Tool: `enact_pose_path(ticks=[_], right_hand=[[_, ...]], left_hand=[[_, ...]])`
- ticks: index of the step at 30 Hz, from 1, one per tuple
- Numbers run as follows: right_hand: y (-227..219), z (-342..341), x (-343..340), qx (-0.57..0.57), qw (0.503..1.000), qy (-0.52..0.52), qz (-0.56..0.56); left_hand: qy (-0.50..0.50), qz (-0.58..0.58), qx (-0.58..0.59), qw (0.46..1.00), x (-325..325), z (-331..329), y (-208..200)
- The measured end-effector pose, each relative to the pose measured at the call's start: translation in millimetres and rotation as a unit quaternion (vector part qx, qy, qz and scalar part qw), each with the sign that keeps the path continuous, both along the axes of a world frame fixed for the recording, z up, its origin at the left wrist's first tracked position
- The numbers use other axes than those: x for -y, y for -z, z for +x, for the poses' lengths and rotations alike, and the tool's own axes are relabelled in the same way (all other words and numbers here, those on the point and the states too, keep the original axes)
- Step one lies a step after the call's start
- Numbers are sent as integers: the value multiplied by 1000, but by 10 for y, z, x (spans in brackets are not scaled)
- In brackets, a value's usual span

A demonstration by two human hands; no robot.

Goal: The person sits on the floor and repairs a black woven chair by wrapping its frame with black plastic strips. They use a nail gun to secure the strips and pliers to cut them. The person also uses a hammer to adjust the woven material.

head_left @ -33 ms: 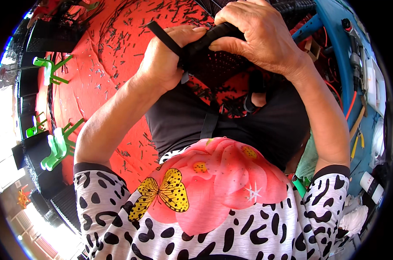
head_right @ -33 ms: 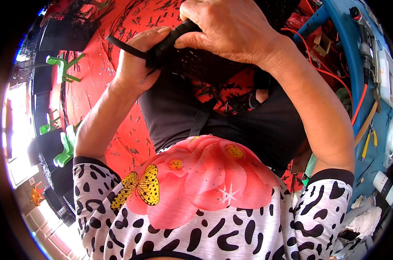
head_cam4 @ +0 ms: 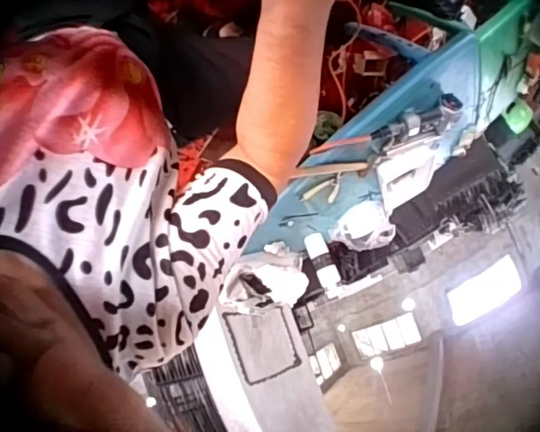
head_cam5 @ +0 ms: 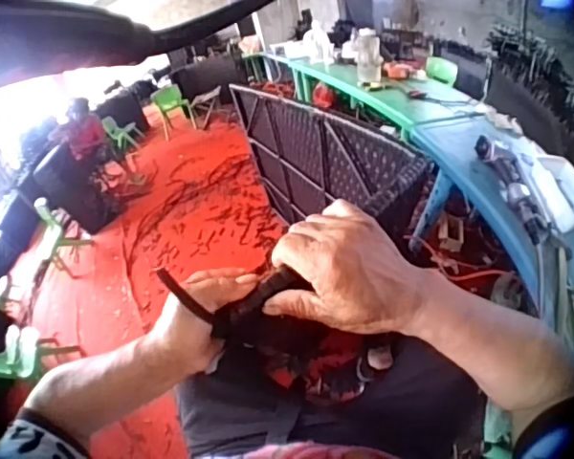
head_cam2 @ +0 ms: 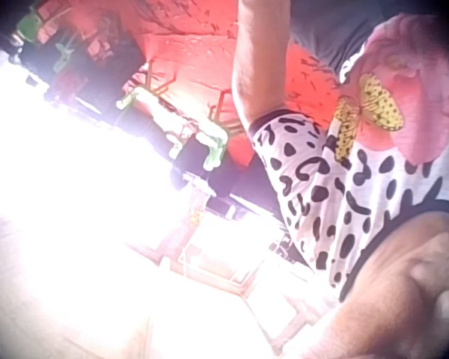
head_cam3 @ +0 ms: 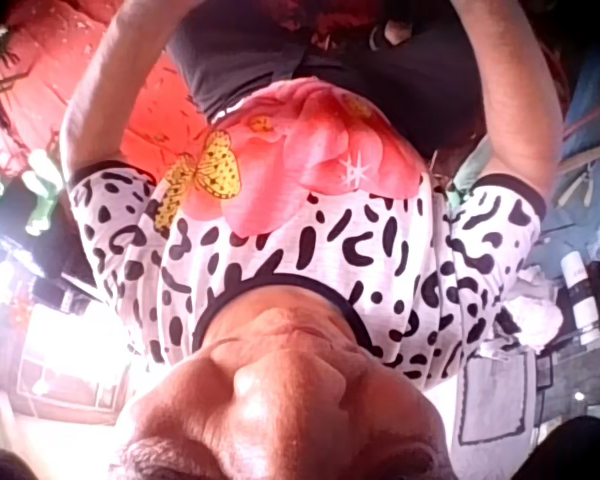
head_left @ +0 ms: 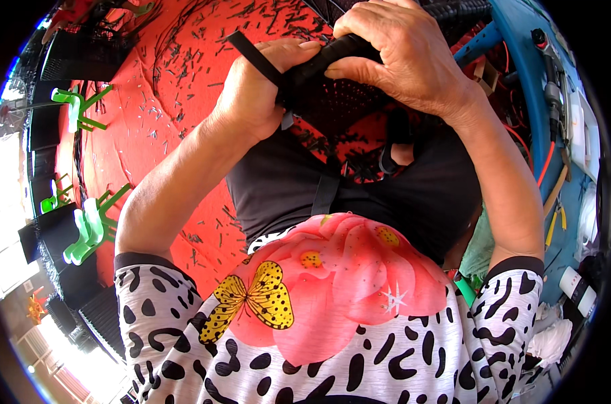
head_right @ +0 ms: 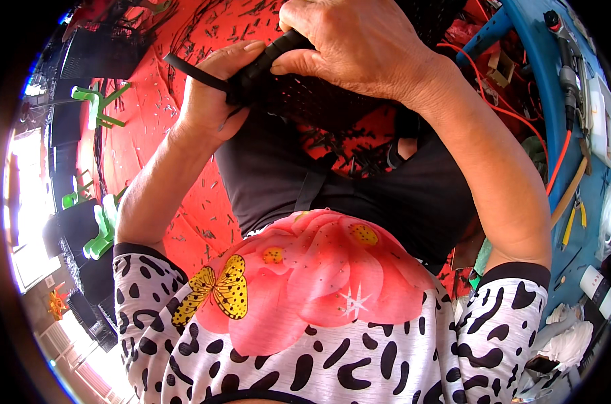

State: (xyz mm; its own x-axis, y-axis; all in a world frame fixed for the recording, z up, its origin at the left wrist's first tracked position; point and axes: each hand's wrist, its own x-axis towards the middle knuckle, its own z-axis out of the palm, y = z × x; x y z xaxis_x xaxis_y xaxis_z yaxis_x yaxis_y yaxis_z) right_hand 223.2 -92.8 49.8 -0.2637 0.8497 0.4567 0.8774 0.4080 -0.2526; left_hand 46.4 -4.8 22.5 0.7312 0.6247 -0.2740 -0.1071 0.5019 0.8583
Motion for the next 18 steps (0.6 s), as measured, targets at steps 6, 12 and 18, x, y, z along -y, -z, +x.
enact_pose_path(ticks=[6, 12, 18], right_hand=[[172, -57, 65, -136, 970, -9, 199], [479, -562, 577, -629, 771, 50, -87], [687, -792, 541, -576, 816, 51, -33]], left_hand=[[-49, 97, -34, 993, 124, 30, 6], [27, 52, -55, 997, 14, -43, 2], [8, 20, -39, 999, 45, -36, -21]])
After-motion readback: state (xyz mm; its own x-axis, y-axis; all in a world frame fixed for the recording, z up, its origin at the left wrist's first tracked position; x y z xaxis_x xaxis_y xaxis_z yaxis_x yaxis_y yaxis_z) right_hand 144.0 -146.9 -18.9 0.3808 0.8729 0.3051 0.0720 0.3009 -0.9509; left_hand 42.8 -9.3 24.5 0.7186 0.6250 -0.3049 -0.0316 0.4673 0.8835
